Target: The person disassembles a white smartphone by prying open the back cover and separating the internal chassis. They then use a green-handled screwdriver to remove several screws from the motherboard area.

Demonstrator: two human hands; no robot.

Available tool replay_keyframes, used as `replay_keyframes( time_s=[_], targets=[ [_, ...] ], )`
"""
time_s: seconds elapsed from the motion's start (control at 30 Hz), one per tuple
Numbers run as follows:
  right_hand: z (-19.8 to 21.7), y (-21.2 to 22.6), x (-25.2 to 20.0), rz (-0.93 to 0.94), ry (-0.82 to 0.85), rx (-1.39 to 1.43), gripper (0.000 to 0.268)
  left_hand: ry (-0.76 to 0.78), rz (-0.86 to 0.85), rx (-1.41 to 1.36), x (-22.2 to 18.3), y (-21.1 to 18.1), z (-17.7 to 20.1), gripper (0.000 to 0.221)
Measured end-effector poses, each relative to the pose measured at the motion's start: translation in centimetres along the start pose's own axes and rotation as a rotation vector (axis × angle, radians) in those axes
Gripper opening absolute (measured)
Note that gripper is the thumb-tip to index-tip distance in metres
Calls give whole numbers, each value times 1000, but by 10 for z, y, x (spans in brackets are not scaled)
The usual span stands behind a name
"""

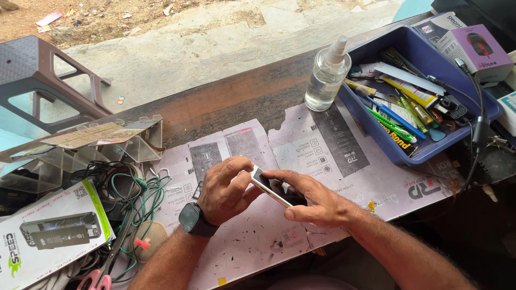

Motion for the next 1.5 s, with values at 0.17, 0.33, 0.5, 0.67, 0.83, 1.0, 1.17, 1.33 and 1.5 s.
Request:
replay_keyframes(
  time_s=[0.17, 0.33, 0.5, 0.67, 0.83, 1.0, 1.17, 1.33, 1.5],
  targets=[
    [1, 13, -3, 77, 5, -23, 99, -18, 24, -16, -3, 3, -3, 45],
    [0, 9, -3, -93, 37, 17, 102, -20, 82, -24, -5, 9, -3, 46],
    [-3, 8, 0, -184, 54, 65, 103, -24, 96, -18, -6, 13, -5, 46],
    [-4, 10, 1, -158, 51, 94, 101, -38, 82, -45, -7, 14, -6, 46],
    [-4, 5, 1, -161, 62, 104, 100, -40, 79, -57, -7, 14, -5, 45],
    [-5, 4, 4, -96, 63, 126, 98, -43, 88, -78, -8, 16, -6, 44],
    [-5, 3, 3, -116, 78, 161, 97, -49, 85, -74, -7, 14, -5, 43],
    [-6, 4, 2, -125, 84, 184, 97, -53, 92, -73, -8, 15, -7, 43],
    [-5, 6, 2, -101, 70, 157, 96, -55, 79, -56, -10, 14, -8, 42]
  ],
)
Point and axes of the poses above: each hand's wrist, its own x-axis towards the middle knuckle, its own z-axis out of the back of the hand, y = z × x, the point moved 10 cm from there along x, towards the middle knuckle, and after that the axes turned 6 degrees about -y, right-handed, at the moved point
